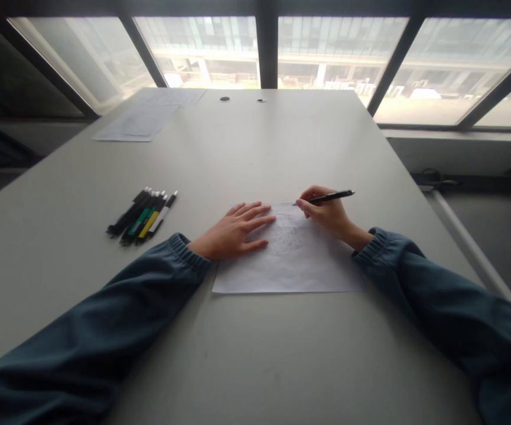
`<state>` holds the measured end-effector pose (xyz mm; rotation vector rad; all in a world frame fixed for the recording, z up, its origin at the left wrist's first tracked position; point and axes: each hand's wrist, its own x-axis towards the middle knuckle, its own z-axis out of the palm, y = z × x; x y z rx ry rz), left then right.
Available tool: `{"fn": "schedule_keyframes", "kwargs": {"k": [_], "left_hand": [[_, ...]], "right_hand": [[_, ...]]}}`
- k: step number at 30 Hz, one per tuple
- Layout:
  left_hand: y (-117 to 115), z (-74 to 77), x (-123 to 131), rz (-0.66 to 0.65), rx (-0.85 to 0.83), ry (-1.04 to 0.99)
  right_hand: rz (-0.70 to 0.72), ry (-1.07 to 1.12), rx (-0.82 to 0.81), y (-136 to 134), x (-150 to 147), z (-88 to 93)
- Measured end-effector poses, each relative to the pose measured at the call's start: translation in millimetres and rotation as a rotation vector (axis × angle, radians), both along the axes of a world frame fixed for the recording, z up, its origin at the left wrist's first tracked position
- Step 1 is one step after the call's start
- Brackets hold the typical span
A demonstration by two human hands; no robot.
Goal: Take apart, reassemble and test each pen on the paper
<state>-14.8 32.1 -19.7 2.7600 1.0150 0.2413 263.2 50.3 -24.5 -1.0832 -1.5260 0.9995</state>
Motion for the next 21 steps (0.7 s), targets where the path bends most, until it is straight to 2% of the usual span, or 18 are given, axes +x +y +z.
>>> {"fn": "schedule_keyframes", "kwargs": {"k": [8, 21], "left_hand": [[1, -0.3, 1, 0.005, 0.004, -0.002], [1, 2.0, 2, 0.008, 0.0, -0.023]], "right_hand": [[0.018, -0.103, -0.003, 2, -1, -12.1], [-0.032, -0.164, -0.002, 5, 1, -14.6]]}}
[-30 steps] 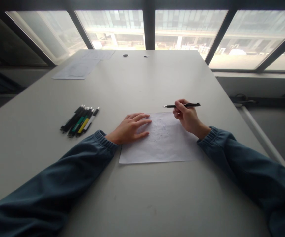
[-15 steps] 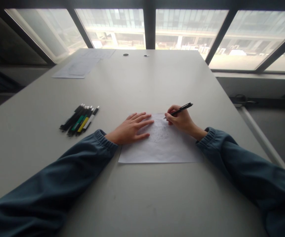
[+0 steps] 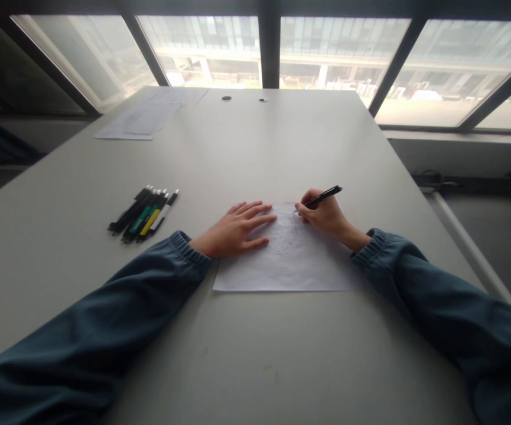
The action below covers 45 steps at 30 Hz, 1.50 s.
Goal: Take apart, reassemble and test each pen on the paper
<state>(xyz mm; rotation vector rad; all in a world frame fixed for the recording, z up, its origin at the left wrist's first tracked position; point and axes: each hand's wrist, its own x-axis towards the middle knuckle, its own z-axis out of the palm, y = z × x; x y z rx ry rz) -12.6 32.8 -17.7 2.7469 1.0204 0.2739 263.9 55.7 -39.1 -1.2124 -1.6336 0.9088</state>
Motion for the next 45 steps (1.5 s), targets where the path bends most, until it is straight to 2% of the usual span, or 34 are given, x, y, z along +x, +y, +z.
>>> {"fn": "schedule_keyframes", "kwargs": {"k": [5, 10, 15, 23, 29, 32, 37, 41, 45], "left_hand": [[0, -0.1, 0, -0.004, 0.001, -0.028], [1, -2.1, -1, -0.003, 0.003, -0.024], [2, -2.6, -1, -0.006, 0.006, -0.001], [1, 0.4, -1, -0.001, 0.007, 0.038], [-1, -0.6, -2, 0.018, 0.054, -0.02], [-1, -1.3, -1, 0.074, 0.108, -0.082], [0, 0.6, 0, 0.189, 0.196, -0.286], [-1, 3.8, 2, 0.122, 0.233, -0.42], [-4, 7.9, 5, 0.03, 0.279, -0.498]], "right_hand": [[0.049, -0.003, -0.011, 0, 0, 0.3], [-0.008, -0.015, 0.02, 0, -1, 0.1], [0.034, 0.013, -0.005, 0, -1, -0.2], [-0.016, -0.011, -0.007, -1, -2, 2.0], [-0.083, 0.077, 0.162, -2, -1, 8.0], [0.008, 0.17, 0.101, -6, -2, 12.9], [0.304, 0.335, -0.106, -20, -9, 25.6], [0.374, 0.353, -0.158, -31, -14, 34.5], [0.461, 0.348, -0.188, -36, -14, 34.7]]}}
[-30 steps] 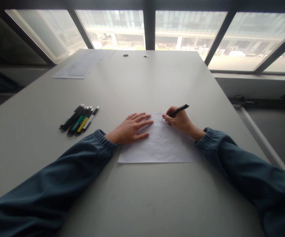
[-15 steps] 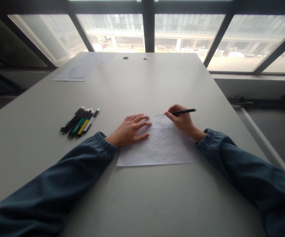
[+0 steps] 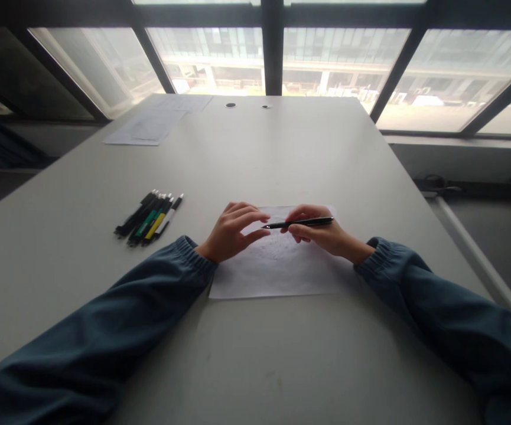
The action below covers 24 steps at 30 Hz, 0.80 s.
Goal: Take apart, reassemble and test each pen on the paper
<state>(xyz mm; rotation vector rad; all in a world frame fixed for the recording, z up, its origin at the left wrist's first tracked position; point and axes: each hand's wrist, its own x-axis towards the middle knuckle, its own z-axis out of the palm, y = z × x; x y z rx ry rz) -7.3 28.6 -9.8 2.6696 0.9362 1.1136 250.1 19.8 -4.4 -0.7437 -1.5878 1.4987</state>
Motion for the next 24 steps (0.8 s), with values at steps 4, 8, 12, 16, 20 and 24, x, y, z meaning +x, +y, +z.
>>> {"fn": "schedule_keyframes", "kwargs": {"k": [4, 8, 12, 16, 20, 24], "left_hand": [[-2, 2.0, 1, -0.007, 0.048, -0.034], [-1, 0.4, 0, 0.058, 0.082, -0.07], [2, -2.2, -1, 0.156, 0.096, -0.116], [4, -4.1, -3, 0.221, 0.088, -0.131], [6, -5.4, -3, 0.245, 0.062, -0.131], [7, -6.2, -4, 0.217, 0.047, -0.139]], "right_hand": [[0.011, 0.006, -0.041, 2, 1, -4.8], [-0.052, 0.114, -0.154, 7, 3, -8.1], [-0.111, 0.281, -0.354, 14, 7, -8.9], [-0.113, 0.352, -0.428, 19, 10, -10.8], [-0.117, 0.346, -0.393, 19, 11, -13.3], [-0.126, 0.34, -0.379, 17, 11, -14.7]]}}
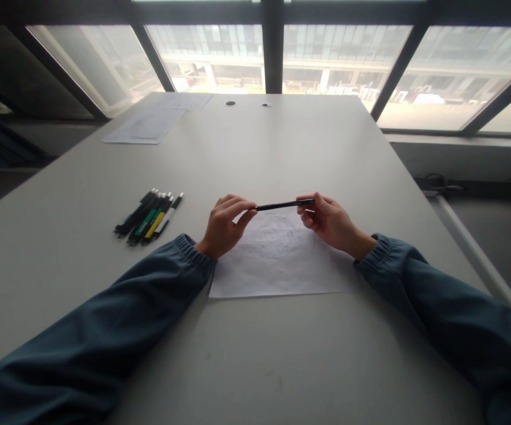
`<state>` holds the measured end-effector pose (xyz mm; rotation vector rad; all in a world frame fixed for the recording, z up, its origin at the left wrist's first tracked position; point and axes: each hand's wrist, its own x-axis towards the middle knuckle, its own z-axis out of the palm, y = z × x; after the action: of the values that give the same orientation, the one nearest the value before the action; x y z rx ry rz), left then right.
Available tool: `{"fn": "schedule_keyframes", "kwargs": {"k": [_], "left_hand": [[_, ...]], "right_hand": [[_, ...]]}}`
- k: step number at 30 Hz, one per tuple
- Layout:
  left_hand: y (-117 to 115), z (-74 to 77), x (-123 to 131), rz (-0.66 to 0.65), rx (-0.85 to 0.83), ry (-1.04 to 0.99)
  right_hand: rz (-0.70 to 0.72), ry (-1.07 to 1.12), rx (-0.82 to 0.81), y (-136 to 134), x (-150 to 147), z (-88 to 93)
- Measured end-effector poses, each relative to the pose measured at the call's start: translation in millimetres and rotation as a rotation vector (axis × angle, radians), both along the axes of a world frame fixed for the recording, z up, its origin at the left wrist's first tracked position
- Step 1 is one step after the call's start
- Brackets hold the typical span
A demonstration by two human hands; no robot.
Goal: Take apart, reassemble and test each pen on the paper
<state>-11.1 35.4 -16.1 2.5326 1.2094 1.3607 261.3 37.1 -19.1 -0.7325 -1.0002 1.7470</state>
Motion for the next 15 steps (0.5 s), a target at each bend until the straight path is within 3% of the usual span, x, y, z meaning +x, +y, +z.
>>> {"fn": "schedule_keyframes", "kwargs": {"k": [7, 10, 15], "left_hand": [[1.7, 0.2, -1.7, 0.025, 0.007, 0.001], [3.2, 0.1, -3.1, 0.068, 0.002, -0.007], [6.0, -2.2, -6.0, 0.121, -0.016, -0.019]], "right_hand": [[-0.014, -0.065, 0.012, -1.2, -1.1, 3.4], [-0.134, -0.13, 0.088, -0.3, -4.0, 3.5], [-0.374, -0.357, 0.373, 3.0, -6.1, -3.1]]}}
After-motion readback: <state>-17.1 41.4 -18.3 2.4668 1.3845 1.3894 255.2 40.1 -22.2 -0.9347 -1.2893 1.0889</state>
